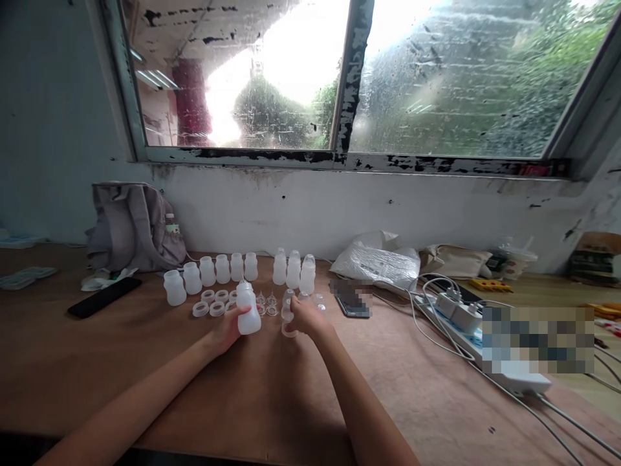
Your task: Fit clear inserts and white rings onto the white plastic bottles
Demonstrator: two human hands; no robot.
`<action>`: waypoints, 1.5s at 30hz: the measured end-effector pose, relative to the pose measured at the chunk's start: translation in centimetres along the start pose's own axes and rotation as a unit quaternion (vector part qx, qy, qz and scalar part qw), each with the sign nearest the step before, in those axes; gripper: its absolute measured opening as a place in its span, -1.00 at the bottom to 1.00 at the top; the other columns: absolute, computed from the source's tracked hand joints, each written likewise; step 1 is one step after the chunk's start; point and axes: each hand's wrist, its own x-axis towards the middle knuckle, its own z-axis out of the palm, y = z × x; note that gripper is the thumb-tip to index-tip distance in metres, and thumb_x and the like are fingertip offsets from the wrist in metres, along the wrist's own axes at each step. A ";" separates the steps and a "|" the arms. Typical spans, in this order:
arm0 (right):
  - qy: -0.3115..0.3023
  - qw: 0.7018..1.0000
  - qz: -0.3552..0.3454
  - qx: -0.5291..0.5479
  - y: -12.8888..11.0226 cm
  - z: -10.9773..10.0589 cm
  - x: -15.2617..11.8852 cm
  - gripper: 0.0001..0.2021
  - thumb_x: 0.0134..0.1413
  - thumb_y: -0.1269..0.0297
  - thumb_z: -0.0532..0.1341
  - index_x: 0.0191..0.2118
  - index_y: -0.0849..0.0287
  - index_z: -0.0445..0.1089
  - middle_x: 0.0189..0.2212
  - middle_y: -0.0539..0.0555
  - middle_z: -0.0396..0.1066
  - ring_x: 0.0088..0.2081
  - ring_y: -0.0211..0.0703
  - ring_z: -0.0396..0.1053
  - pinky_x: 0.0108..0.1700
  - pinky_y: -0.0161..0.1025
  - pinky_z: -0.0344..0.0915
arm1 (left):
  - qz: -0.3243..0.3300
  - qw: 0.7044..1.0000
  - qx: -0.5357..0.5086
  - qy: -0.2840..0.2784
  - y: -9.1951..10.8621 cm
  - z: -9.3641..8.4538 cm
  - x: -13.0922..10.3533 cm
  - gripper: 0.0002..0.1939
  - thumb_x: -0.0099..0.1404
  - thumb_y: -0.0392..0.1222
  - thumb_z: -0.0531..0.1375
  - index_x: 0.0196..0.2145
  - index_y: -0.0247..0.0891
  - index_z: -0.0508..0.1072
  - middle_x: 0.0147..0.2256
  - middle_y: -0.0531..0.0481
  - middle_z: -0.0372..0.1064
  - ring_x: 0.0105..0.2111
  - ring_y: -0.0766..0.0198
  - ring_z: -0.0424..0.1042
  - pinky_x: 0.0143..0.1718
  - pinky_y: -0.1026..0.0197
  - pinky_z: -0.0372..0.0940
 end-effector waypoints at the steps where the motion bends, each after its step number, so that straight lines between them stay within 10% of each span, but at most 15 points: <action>1: 0.009 1.000 -0.002 -0.003 0.0 -0.1 -0.1 -0.63 -0.32 0.28 0.29 -0.30 0.18 0.19 -0.39 0.07 0.31 -0.62 -0.31 0.23 -0.62 -0.38 0.02 | 0.017 1.000 0.017 0.005 0.0 0.0 0.0 -0.66 0.01 -0.16 0.16 -0.21 -0.30 0.33 -0.30 -0.04 0.32 -0.37 0.27 0.31 -0.38 0.25 0.21; 4: 0.081 0.996 -0.039 0.012 -0.4 -0.6 -0.4 -0.62 -0.28 0.20 0.29 -0.27 0.17 0.23 -0.46 0.04 0.31 -0.55 -0.25 0.25 -0.56 -0.37 0.05 | 0.106 0.985 0.129 0.032 -0.1 -0.1 0.0 -0.59 -0.02 -0.22 0.17 -0.15 -0.26 0.28 -0.25 -0.03 0.31 -0.28 0.21 0.30 -0.28 0.21 0.20; 9: 0.148 0.952 -0.218 0.157 -2.8 -0.9 -1.1 -0.67 0.03 0.02 0.04 -0.18 0.13 0.26 -0.57 -0.04 0.24 -0.52 -0.27 0.21 -0.51 -0.36 0.08 | 0.252 0.881 0.399 0.018 0.2 0.5 -0.8 -0.38 -0.06 -0.33 0.18 0.00 -0.21 0.13 -0.09 -0.09 0.24 -0.11 0.12 0.23 -0.09 0.13 0.11; 18: 0.206 0.927 -0.203 0.237 -5.1 1.2 -0.9 -0.58 -0.10 -0.08 0.11 -0.61 0.19 0.07 -0.67 -0.11 0.01 -0.60 -0.37 -0.01 -0.59 -0.38 -0.10 | 0.219 0.814 0.531 0.084 -0.2 1.4 -1.7 -0.58 0.00 -0.02 0.19 -0.19 -0.20 0.22 -0.32 0.00 0.35 -0.34 0.17 0.35 -0.34 0.18 0.23; 23: 0.167 0.923 -0.201 0.283 -4.5 1.2 -0.5 -0.56 -0.14 -0.05 0.15 -0.65 0.18 -0.01 -0.68 -0.13 -0.09 -0.62 -0.40 -0.10 -0.61 -0.39 -0.19 | 0.170 0.878 0.447 0.014 0.0 1.9 -1.9 -0.58 -0.08 -0.12 0.25 -0.21 -0.23 0.32 -0.35 0.02 0.35 -0.35 0.19 0.34 -0.38 0.22 0.23; 27: 0.054 0.892 -0.211 0.397 -4.7 0.5 -1.1 -0.64 -0.12 -0.03 0.14 -0.56 0.22 0.18 -0.67 -0.11 0.03 -0.62 -0.40 -0.01 -0.61 -0.40 -0.12 | -0.008 0.967 0.214 -0.137 0.9 1.7 -2.4 -0.70 -0.01 -0.08 0.18 -0.32 -0.28 0.32 -0.52 0.04 0.24 -0.59 0.30 0.27 -0.58 0.25 0.18; 30: -0.043 0.842 -0.220 0.491 -5.2 -0.5 -1.9 -0.67 -0.09 0.04 0.13 -0.25 0.18 0.27 -0.53 -0.05 0.21 -0.58 -0.37 0.14 -0.58 -0.41 0.01 | -0.139 0.957 0.016 -0.254 1.8 0.8 -2.5 -0.61 0.02 0.06 0.12 -0.27 -0.28 0.29 -0.57 0.08 0.14 -0.66 0.36 0.21 -0.66 0.28 0.14; 32: -0.003 0.820 -0.219 0.528 -5.2 -0.9 -2.0 -0.59 -0.18 0.14 0.20 -0.12 0.09 0.22 -0.43 -0.04 0.25 -0.53 -0.36 0.18 -0.56 -0.42 0.08 | -0.151 0.946 -0.048 -0.281 2.3 0.1 -2.4 -0.56 0.00 0.09 0.14 -0.23 -0.26 0.28 -0.57 0.11 0.10 -0.65 0.39 0.18 -0.66 0.31 0.13; 36: 0.118 0.796 -0.183 0.565 -4.5 -0.4 -0.9 -0.68 -0.16 0.16 0.19 -0.21 0.10 0.23 -0.49 -0.08 0.20 -0.57 -0.38 0.16 -0.62 -0.43 0.07 | -0.122 0.958 -0.037 -0.255 2.6 -0.5 -1.9 -0.46 0.05 0.19 0.10 -0.12 -0.23 0.23 -0.51 0.07 0.17 -0.60 0.36 0.25 -0.63 0.30 0.16; 45: 0.109 0.802 -0.173 0.562 -3.7 1.0 0.3 -0.67 -0.20 0.02 0.22 -0.49 0.23 0.28 -0.70 -0.11 0.14 -0.68 -0.41 0.08 -0.66 -0.42 0.00 | -0.204 0.967 0.043 -0.148 2.6 0.7 -2.0 -0.24 0.04 0.38 -0.11 -0.05 -0.29 0.23 -0.50 0.00 0.28 -0.64 0.26 0.33 -0.66 0.25 0.19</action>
